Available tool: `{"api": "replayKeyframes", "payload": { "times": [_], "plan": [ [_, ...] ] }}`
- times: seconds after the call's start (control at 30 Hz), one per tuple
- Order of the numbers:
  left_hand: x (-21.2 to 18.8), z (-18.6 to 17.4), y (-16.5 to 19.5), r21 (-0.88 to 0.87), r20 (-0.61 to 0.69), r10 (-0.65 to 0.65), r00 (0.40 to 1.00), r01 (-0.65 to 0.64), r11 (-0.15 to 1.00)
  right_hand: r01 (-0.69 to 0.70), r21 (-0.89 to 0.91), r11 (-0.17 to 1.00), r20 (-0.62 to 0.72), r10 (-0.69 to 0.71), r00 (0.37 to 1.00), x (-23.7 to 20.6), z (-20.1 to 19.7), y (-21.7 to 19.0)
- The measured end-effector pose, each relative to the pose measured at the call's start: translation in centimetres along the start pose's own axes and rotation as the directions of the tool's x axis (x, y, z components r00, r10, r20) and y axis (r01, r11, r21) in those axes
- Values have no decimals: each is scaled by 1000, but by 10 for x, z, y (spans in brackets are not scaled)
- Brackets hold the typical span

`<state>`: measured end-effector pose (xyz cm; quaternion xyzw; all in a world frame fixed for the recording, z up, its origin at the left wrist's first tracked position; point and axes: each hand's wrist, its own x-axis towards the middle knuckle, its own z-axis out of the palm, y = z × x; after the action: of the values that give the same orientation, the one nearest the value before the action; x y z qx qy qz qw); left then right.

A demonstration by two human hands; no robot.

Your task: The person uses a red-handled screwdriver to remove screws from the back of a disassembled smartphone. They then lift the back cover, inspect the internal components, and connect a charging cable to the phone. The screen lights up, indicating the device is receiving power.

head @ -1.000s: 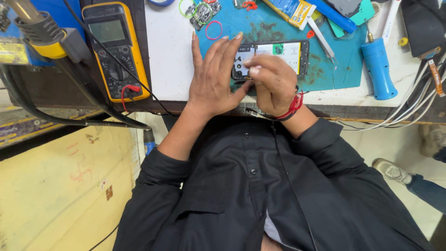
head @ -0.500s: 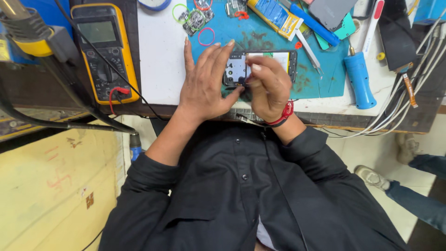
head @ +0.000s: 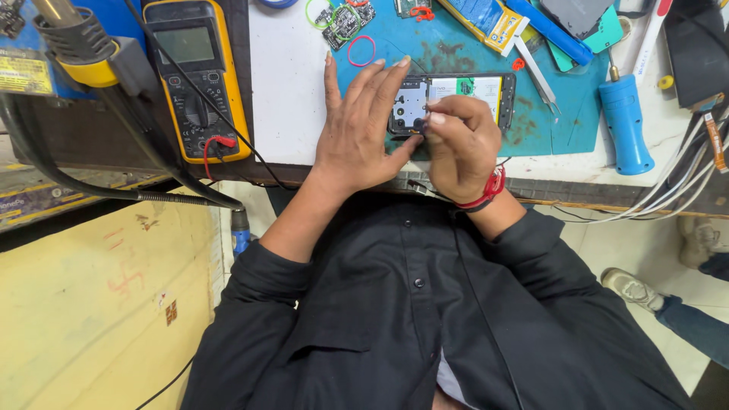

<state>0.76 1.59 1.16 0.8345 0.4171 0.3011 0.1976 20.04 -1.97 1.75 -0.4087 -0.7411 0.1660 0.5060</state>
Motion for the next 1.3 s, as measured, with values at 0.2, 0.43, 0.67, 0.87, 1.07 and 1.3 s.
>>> {"api": "replayKeyframes", "payload": {
  "times": [0.2,0.43,0.67,0.87,1.07,1.3],
  "plan": [
    [0,0,1,-11,10,-14,1000,14,1000,-62,52,997,-13,63,998,-3,0,4],
    [2,-1,1,0,2,-11,1000,11,1000,-26,27,999,-5,26,1000,-5,-1,4],
    [2,-2,2,9,1,-14,1000,14,1000,-2,-10,1000,-21,2,1000,-1,2,0],
    [3,-2,2,-6,3,-19,1000,19,1000,-8,-23,1000,-9,8,1000,2,0,-2],
    [1,-4,0,-49,-48,71,996,-73,996,-208,324,923,-184,277,943,-12,8,-4],
    [1,-4,-2,-47,-202,32,979,-43,998,-217,400,891,-278,343,898,0,3,20]
  ]
}}
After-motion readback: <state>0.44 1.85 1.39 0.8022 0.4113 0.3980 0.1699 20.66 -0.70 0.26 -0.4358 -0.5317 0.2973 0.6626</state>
